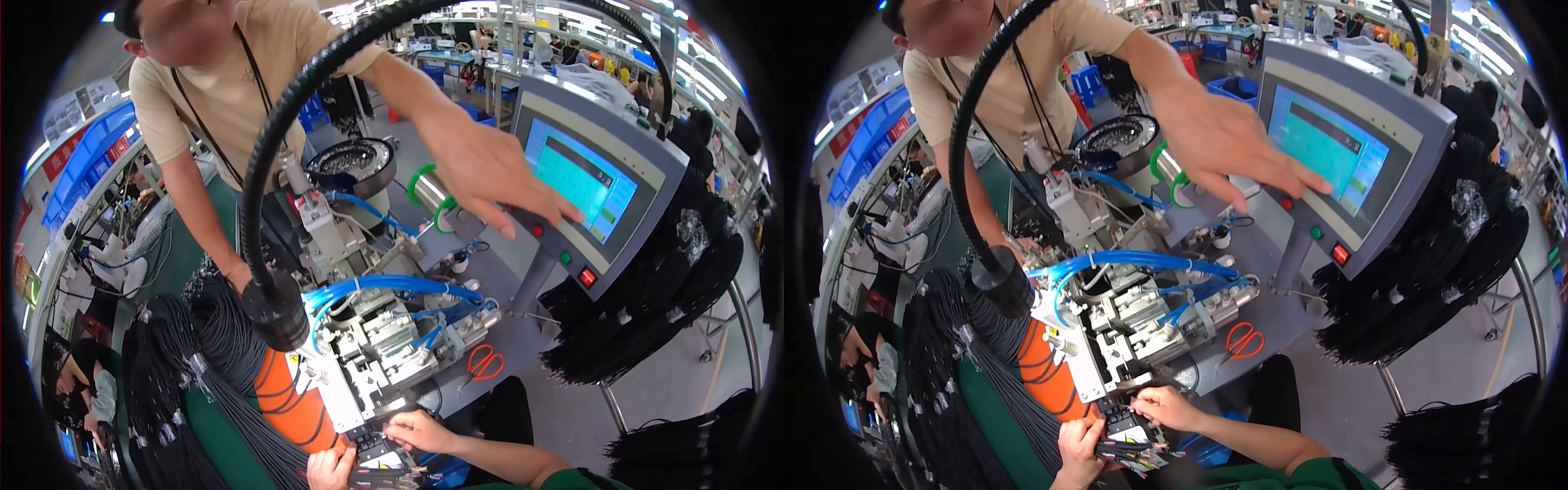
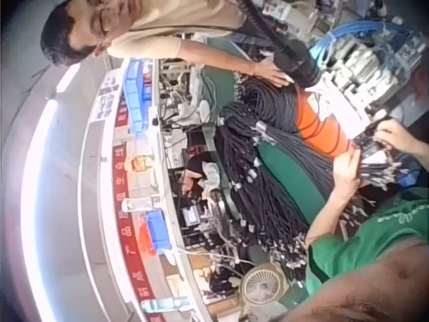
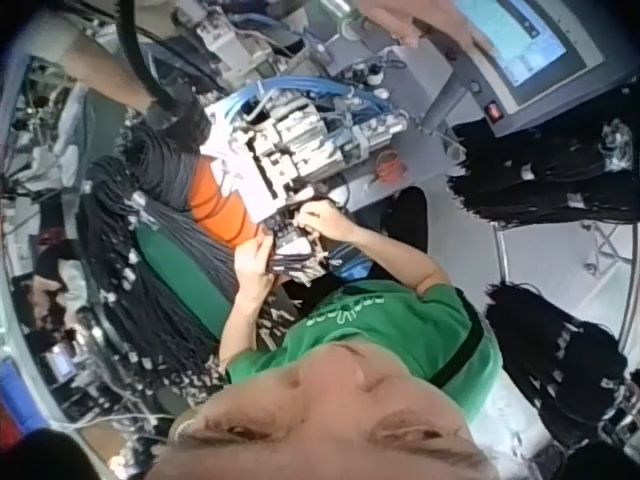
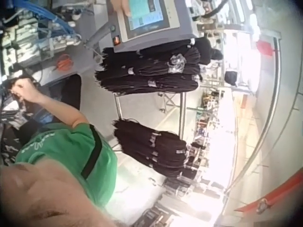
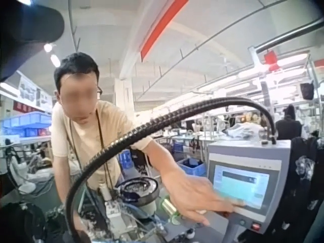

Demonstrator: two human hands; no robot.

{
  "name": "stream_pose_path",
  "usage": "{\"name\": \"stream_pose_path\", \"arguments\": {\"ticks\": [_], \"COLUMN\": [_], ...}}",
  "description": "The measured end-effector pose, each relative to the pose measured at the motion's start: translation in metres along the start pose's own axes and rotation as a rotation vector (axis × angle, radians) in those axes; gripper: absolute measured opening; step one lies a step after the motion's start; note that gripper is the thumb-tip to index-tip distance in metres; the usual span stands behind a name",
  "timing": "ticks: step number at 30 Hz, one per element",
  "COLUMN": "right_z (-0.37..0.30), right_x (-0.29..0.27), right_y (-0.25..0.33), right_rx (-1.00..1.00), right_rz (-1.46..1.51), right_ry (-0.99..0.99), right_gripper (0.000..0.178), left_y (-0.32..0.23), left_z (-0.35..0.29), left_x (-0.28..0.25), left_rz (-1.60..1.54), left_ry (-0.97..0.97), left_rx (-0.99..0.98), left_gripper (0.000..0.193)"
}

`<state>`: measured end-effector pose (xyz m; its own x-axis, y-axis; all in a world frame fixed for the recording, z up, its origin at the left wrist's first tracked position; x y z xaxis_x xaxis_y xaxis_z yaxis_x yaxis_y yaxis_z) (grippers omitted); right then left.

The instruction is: The recorder is organizing bundles of black cables and inserting wire ends into a specialized terminal crimping or processing machine.

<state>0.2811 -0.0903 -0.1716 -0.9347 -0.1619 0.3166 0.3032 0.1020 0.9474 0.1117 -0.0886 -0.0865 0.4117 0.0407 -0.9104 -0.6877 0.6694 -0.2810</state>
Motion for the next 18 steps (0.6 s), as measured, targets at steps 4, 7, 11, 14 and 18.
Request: {"name": "stream_pose_path", "arguments": {"ticks": [4,7,11,14,18], "right_z": [0.000,0.001,0.004,0.001,0.001], "right_x": [0.003,0.000,-0.006,-0.005,-0.006], "right_y": [-0.004,-0.003,-0.007,-0.007,-0.005], "right_rx": [0.030,0.020,0.081,0.086,0.085], "right_rz": [0.038,0.030,0.087,0.093,0.093], "right_ry": [0.019,0.033,0.077,0.050,0.035], "right_gripper": [0.025,0.025,0.026,0.023,0.023], "left_y": [-0.010,-0.006,-0.001,-0.001,-0.003], "left_z": [0.002,0.001,-0.004,-0.006,-0.004], "left_x": [-0.016,-0.015,-0.005,-0.005,-0.004], "left_rz": [-0.084,-0.093,0.036,0.030,0.036], "left_ry": [-0.137,-0.077,0.053,0.083,0.094], "left_rx": [0.086,0.070,0.003,0.002,0.002], "left_gripper": [0.046,0.045,0.048,0.050,0.049]}}
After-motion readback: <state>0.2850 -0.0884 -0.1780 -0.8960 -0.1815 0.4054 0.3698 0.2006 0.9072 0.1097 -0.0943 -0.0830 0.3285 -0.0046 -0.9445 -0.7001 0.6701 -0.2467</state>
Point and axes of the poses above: each hand's wrist, its own z-axis towards the middle knuckle, its own x-axis out of the palm, y = z × x, the point moved 5 cm from there along z, towards the middle knuckle, and after that the axes turned 8 degrees about -x, right-handed, at the moved point
